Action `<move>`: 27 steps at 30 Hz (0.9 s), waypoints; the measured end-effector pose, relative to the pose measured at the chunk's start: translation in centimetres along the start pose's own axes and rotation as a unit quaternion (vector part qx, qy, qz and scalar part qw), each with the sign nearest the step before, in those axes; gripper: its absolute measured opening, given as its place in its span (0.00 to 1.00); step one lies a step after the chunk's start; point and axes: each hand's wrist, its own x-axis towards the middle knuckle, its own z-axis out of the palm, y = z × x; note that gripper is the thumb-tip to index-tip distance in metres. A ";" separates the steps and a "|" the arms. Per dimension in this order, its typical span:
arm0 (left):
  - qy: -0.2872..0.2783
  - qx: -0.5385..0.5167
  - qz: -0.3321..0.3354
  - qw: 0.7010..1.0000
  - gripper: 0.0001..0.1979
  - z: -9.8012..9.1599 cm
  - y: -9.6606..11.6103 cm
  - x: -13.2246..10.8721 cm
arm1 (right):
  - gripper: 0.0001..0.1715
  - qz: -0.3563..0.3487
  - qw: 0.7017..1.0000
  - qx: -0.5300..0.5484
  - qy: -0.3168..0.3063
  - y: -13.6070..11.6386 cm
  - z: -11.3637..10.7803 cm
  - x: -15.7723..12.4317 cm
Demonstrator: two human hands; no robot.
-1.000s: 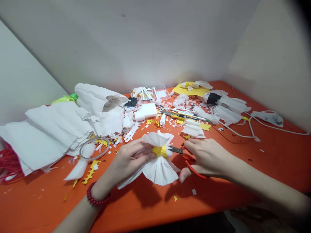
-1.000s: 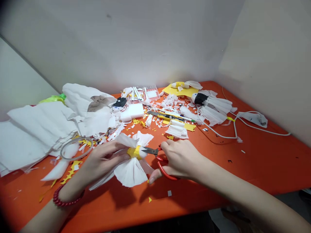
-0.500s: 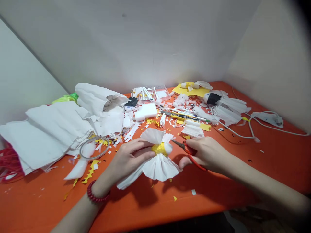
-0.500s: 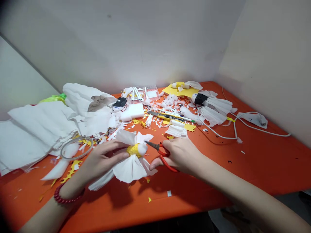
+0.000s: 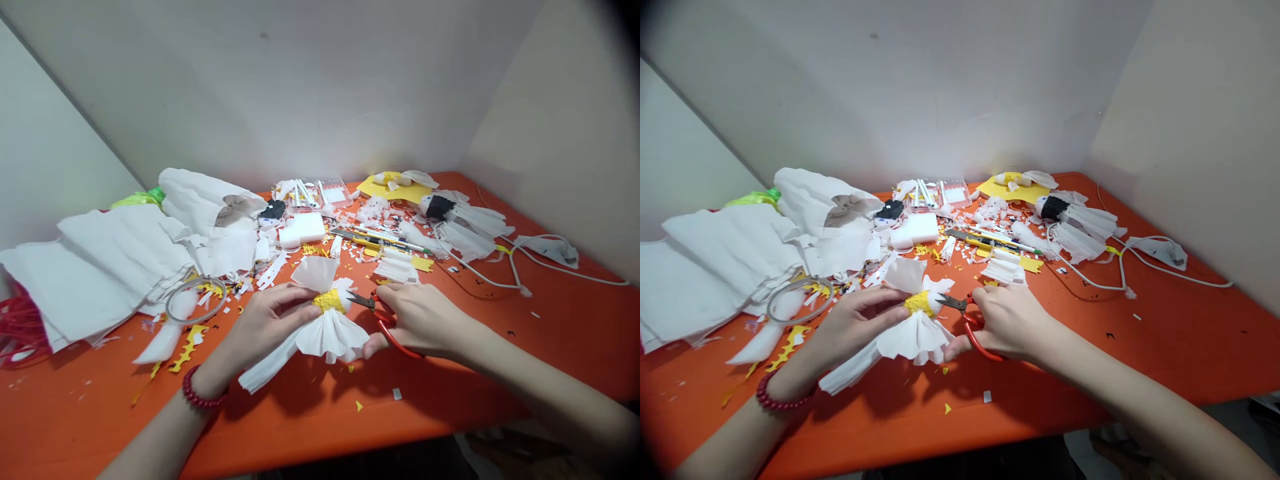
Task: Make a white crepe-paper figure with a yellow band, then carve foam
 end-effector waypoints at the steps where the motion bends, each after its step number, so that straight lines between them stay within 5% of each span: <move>1: 0.002 -0.001 0.003 1.000 0.11 0.0 -0.1 0.0 | 0.36 -0.001 1.000 -0.007 0.005 0.0 0.0 0.0; 27: 0.028 0.064 0.066 0.995 0.11 0.1 -0.2 -0.1 | 0.36 0.004 0.997 -0.070 0.024 0.0 0.1 0.6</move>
